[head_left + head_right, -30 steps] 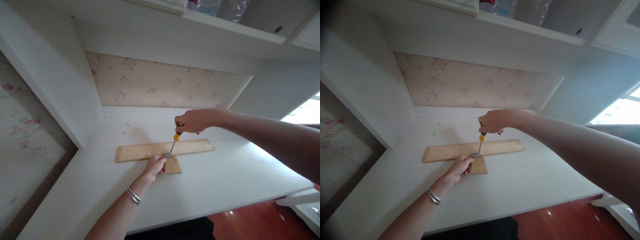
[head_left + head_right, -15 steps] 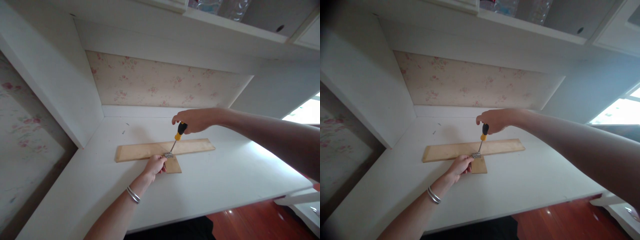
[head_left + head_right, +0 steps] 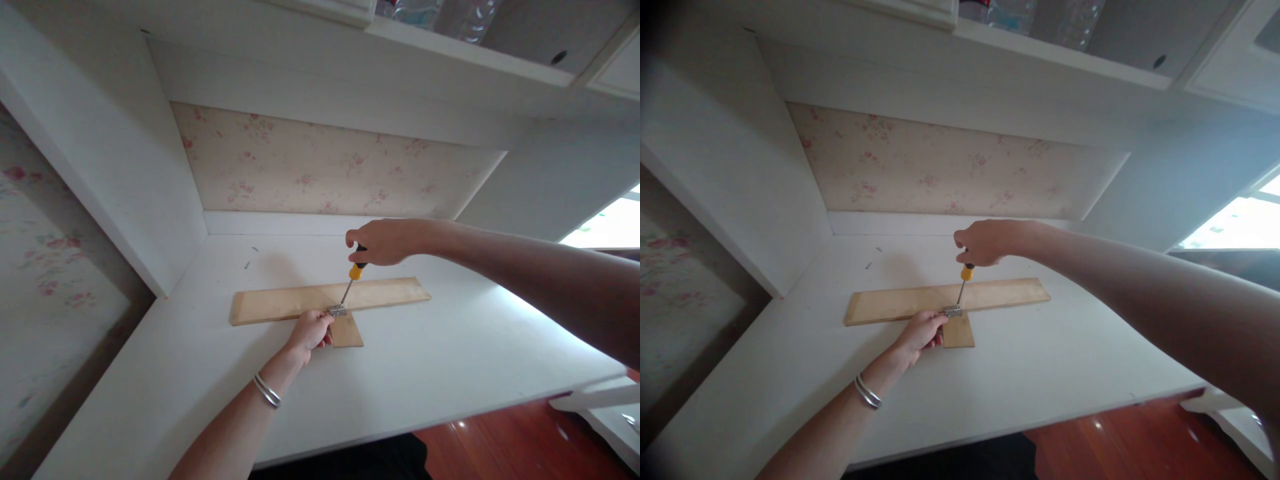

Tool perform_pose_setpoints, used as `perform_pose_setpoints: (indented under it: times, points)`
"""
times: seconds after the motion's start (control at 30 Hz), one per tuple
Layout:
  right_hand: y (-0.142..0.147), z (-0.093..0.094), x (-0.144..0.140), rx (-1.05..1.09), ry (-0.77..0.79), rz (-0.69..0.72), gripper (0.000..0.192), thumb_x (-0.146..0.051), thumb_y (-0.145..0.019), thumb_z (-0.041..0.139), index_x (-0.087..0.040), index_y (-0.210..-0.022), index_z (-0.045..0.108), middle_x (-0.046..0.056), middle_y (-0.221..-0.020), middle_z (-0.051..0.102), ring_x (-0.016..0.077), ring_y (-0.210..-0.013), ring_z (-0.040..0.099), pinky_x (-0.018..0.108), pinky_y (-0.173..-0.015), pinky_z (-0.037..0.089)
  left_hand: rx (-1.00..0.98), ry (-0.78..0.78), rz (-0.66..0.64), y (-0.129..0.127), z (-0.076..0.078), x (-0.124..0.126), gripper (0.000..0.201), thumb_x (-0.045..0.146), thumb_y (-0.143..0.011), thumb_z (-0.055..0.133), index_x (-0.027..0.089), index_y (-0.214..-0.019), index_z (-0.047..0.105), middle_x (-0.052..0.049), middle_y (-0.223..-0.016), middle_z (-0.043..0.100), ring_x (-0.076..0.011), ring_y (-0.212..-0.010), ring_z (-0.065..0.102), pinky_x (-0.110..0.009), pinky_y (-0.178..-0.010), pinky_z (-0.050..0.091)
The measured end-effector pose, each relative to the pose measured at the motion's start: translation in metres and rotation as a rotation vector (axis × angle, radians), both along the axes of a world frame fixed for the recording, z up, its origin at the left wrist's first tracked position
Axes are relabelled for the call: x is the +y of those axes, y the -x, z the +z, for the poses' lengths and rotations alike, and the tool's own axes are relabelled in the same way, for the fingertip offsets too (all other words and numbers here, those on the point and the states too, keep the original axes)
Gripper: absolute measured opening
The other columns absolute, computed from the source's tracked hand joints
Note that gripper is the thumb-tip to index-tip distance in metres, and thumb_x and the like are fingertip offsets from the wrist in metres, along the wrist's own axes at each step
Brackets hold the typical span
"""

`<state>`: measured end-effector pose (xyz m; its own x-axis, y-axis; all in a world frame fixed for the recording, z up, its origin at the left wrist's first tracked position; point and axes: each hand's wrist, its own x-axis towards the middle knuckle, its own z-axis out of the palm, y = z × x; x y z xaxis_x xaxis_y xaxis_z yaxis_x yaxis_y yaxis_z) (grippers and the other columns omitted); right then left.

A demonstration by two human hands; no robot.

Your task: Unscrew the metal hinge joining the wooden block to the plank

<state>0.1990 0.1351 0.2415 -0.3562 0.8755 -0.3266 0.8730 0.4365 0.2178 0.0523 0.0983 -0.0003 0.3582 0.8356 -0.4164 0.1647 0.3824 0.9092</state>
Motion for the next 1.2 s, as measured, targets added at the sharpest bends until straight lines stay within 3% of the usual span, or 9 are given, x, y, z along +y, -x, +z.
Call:
perform_pose_setpoints:
  times: [0.1,0.2,0.33,0.5,0.67,0.8,0.9,1.1,1.2]
  points:
    - [0.001,-0.002,0.0,0.028,0.04,0.074,0.037,-0.029,-0.08,0.051,-0.019,-0.114,0.056,0.01,-0.107,0.061,0.0201,-0.086,0.058,0.028,-0.067,0.04,0.012,-0.002,-0.002,0.0,0.001,0.0,0.016,0.028,-0.077,0.051,0.014,-0.071,0.055,0.002,-0.052,0.053,-0.0078,-0.043,0.05,-0.019,-0.039,0.026]
    - [0.002,-0.002,0.0,0.081,0.046,0.062,0.051,-0.039,-0.076,0.058,-0.02,-0.123,0.051,0.01,-0.118,0.056,0.0207,-0.091,0.058,0.028,-0.069,0.041,0.013,-0.004,-0.006,0.0,0.003,-0.001,0.016,0.028,-0.077,0.05,0.014,-0.07,0.055,0.002,-0.052,0.053,-0.0078,-0.042,0.049,-0.019,-0.039,0.026]
    - [0.001,-0.003,0.001,0.019,-0.004,-0.073,0.046,-0.044,-0.083,0.047,-0.018,-0.121,0.052,0.01,-0.098,0.064,0.0191,-0.073,0.06,0.03,-0.065,0.04,0.015,-0.004,-0.003,0.0,0.005,-0.002,0.016,0.027,-0.077,0.05,0.014,-0.069,0.054,0.002,-0.052,0.052,-0.0077,-0.043,0.049,-0.019,-0.039,0.027]
    - [-0.001,-0.002,0.001,0.076,0.031,0.104,0.043,-0.026,-0.074,0.056,-0.02,-0.116,0.056,0.01,-0.108,0.06,0.0181,-0.083,0.059,0.027,-0.067,0.039,0.02,-0.009,-0.004,0.001,0.01,-0.004,0.015,0.025,-0.077,0.049,0.014,-0.067,0.053,0.002,-0.051,0.052,-0.008,-0.043,0.05,-0.019,-0.039,0.027]
    - [0.007,-0.002,-0.001,-0.03,-0.072,-0.002,0.041,-0.049,-0.079,0.049,-0.017,-0.101,0.063,0.011,-0.089,0.065,0.0215,-0.075,0.058,0.029,-0.059,0.035,0.027,-0.019,-0.012,0.001,0.01,-0.004,0.017,0.025,-0.078,0.047,0.014,-0.067,0.054,0.001,-0.051,0.053,-0.0079,-0.042,0.049,-0.019,-0.039,0.026]
    - [0.007,-0.003,0.0,-0.017,-0.094,0.087,0.021,-0.03,-0.076,0.051,-0.02,-0.089,0.063,0.007,-0.088,0.066,0.0184,-0.075,0.057,0.027,-0.06,0.034,0.032,-0.024,-0.017,0.001,0.007,-0.003,0.016,0.024,-0.078,0.047,0.014,-0.068,0.054,0.001,-0.05,0.053,-0.0083,-0.042,0.049,-0.02,-0.039,0.027]
    - [0.004,0.004,-0.001,0.045,-0.079,0.137,0.02,-0.025,-0.071,0.055,-0.021,-0.089,0.062,0.004,-0.089,0.066,0.0166,-0.076,0.056,0.026,-0.061,0.035,0.031,-0.025,-0.011,0.0,0.006,-0.002,0.015,0.025,-0.077,0.048,0.014,-0.068,0.054,0.001,-0.05,0.053,-0.0084,-0.042,0.05,-0.02,-0.039,0.027]
    - [-0.005,0.025,-0.004,0.085,-0.129,0.108,0.026,-0.028,-0.072,0.057,-0.02,-0.096,0.063,0.005,-0.093,0.066,0.0175,-0.08,0.057,0.026,-0.066,0.036,0.018,-0.027,-0.004,0.0,0.004,-0.002,0.015,0.027,-0.077,0.051,0.014,-0.069,0.055,0.002,-0.051,0.053,-0.0082,-0.043,0.05,-0.019,-0.038,0.027]
    - [-0.015,0.02,-0.005,0.088,-0.11,0.026,0.03,-0.033,-0.078,0.054,-0.017,-0.101,0.064,0.008,-0.097,0.066,0.0187,-0.081,0.058,0.027,-0.067,0.038,0.01,-0.032,-0.005,0.001,0.002,-0.002,0.016,0.028,-0.076,0.052,0.013,-0.071,0.056,0.002,-0.052,0.053,-0.0081,-0.043,0.05,-0.019,-0.039,0.027]
